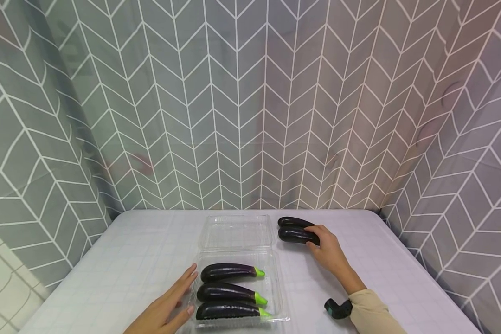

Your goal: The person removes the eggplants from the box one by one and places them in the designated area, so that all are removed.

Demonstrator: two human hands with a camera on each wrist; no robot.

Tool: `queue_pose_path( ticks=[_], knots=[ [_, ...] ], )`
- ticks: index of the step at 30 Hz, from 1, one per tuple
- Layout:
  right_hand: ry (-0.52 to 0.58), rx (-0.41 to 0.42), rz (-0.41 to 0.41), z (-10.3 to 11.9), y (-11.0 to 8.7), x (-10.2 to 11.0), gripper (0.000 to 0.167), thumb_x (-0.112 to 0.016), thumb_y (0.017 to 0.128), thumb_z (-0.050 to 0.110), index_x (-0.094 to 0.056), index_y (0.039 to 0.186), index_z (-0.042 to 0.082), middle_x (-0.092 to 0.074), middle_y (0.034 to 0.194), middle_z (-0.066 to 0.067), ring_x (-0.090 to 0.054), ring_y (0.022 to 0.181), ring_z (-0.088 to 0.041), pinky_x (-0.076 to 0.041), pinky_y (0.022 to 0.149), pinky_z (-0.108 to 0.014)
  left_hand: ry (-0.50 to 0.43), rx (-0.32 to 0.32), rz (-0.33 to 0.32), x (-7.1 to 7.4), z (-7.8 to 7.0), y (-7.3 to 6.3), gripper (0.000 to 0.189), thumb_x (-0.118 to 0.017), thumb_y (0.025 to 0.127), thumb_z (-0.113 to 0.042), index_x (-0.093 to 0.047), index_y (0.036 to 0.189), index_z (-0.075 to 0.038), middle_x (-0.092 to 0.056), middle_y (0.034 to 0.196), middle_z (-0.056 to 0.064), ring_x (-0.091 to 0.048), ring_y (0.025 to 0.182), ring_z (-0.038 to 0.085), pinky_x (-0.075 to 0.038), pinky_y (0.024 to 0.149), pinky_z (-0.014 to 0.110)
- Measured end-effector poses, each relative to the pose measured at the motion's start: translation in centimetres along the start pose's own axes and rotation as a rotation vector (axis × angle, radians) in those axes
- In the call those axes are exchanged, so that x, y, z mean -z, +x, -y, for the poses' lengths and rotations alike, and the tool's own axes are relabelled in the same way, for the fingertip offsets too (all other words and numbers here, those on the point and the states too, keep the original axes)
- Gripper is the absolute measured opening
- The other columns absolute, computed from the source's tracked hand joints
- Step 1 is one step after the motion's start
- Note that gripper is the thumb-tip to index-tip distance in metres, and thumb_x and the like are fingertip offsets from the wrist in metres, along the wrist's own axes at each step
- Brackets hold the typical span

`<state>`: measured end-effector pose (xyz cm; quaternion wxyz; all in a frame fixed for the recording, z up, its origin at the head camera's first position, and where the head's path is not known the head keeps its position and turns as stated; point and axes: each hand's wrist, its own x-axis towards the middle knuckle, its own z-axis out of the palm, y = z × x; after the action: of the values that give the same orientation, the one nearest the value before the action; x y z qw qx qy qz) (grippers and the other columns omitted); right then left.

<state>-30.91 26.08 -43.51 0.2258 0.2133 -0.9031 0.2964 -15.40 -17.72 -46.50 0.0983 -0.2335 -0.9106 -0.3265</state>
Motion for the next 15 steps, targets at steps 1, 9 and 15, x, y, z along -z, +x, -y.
queue_pose_path(
  ticks=[1, 9, 15],
  knots=[
    [0.001, -0.005, 0.003, -0.1, 0.0, 0.0, 0.041, -0.079, 0.085, -0.008, -0.068, 0.125, -0.004, -0.067, 0.121, -0.022, -0.061, 0.118, -0.048, -0.046, 0.098, -0.064, -0.001, 0.003, 0.001, 0.0, 0.0, 0.0, 0.072, -0.057, 0.106, -0.048, -0.038, 0.161, -0.005, -0.027, 0.170, 0.006, -0.044, 0.143, 0.033, -0.051, 0.098, 0.059],
    [0.009, -0.029, 0.015, -1.0, 0.0, -0.3, 0.041, -0.077, 0.084, -0.010, -0.069, 0.123, -0.004, -0.067, 0.123, -0.025, -0.058, 0.122, -0.051, -0.043, 0.103, -0.065, -0.011, 0.013, 0.006, 0.1, -0.1, 0.1, 0.073, -0.057, 0.105, -0.049, -0.038, 0.161, -0.006, -0.027, 0.170, 0.006, -0.043, 0.144, 0.033, -0.050, 0.098, 0.061],
    [-0.002, -0.033, 0.031, -1.4, -0.3, -0.5, 0.040, -0.078, 0.082, -0.010, -0.069, 0.121, -0.006, -0.066, 0.123, -0.028, -0.056, 0.123, -0.054, -0.042, 0.103, -0.066, -0.012, 0.010, 0.007, 0.1, 0.0, 0.1, 0.072, -0.057, 0.106, -0.048, -0.038, 0.161, -0.006, -0.027, 0.170, 0.006, -0.043, 0.144, 0.033, -0.050, 0.099, 0.060]
  ],
)
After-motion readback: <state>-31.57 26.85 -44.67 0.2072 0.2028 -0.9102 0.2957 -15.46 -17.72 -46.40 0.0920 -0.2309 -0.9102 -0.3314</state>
